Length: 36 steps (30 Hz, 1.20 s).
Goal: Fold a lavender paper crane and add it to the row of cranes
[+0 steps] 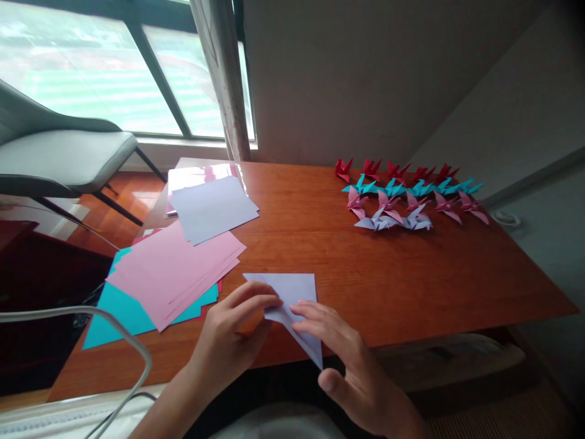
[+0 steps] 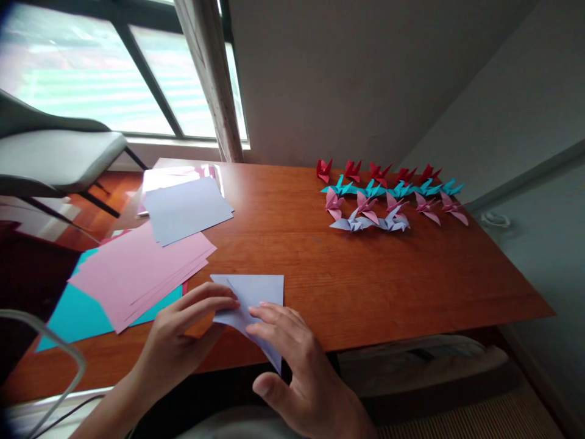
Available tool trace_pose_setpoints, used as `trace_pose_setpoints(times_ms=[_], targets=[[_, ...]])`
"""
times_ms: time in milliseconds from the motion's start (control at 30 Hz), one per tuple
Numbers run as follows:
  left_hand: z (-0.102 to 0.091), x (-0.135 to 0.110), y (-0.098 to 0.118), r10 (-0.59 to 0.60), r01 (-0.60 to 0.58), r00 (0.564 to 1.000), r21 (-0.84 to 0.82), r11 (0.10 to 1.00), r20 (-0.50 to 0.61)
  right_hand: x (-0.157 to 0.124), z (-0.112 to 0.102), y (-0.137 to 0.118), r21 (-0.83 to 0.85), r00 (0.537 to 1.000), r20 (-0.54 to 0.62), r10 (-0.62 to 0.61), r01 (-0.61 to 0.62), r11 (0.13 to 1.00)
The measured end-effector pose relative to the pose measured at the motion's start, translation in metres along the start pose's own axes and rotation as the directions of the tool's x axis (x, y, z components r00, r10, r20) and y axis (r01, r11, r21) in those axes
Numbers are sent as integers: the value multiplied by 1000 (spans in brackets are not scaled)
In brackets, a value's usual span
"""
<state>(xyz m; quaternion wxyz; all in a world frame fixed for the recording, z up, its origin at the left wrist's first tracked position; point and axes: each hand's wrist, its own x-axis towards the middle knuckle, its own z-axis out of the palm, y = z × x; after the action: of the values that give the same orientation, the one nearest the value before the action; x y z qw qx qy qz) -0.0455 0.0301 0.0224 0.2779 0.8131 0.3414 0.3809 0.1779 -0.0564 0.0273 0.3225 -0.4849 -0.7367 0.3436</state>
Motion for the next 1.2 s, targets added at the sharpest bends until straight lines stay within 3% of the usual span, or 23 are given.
trace_pose_setpoints(times_ms=[133,300,400,533,700,833,900,1200], targets=[[-1,5,7,15,-8,998,-103,995,62,-3,-16,6,24,998,57,13,-14,1000],[-4,7,2,32,-10,978,-109,994,205,-4,-19,15,-149,997,72,-27,37,988],[-7,5,-11,7,-16,970,36,999,242,-4,-14,16,-296,993,115,-20,54,954],[-11,-1,-24,56,-138,961,292,946,271,-4,-8,16,-403,985,174,-5,76,912],[-8,-6,-13,146,-332,917,506,796,371,-5,-4,19,-477,986,167,-11,90,874],[4,-11,3,108,-364,876,498,787,470,-3,0,19,-505,984,180,10,84,859],[9,-14,5,78,-327,887,502,801,454,-3,0,19,-514,981,195,17,87,853],[1,-10,-10,156,-363,869,392,845,470,-14,-9,28,-473,967,244,-75,187,861]])
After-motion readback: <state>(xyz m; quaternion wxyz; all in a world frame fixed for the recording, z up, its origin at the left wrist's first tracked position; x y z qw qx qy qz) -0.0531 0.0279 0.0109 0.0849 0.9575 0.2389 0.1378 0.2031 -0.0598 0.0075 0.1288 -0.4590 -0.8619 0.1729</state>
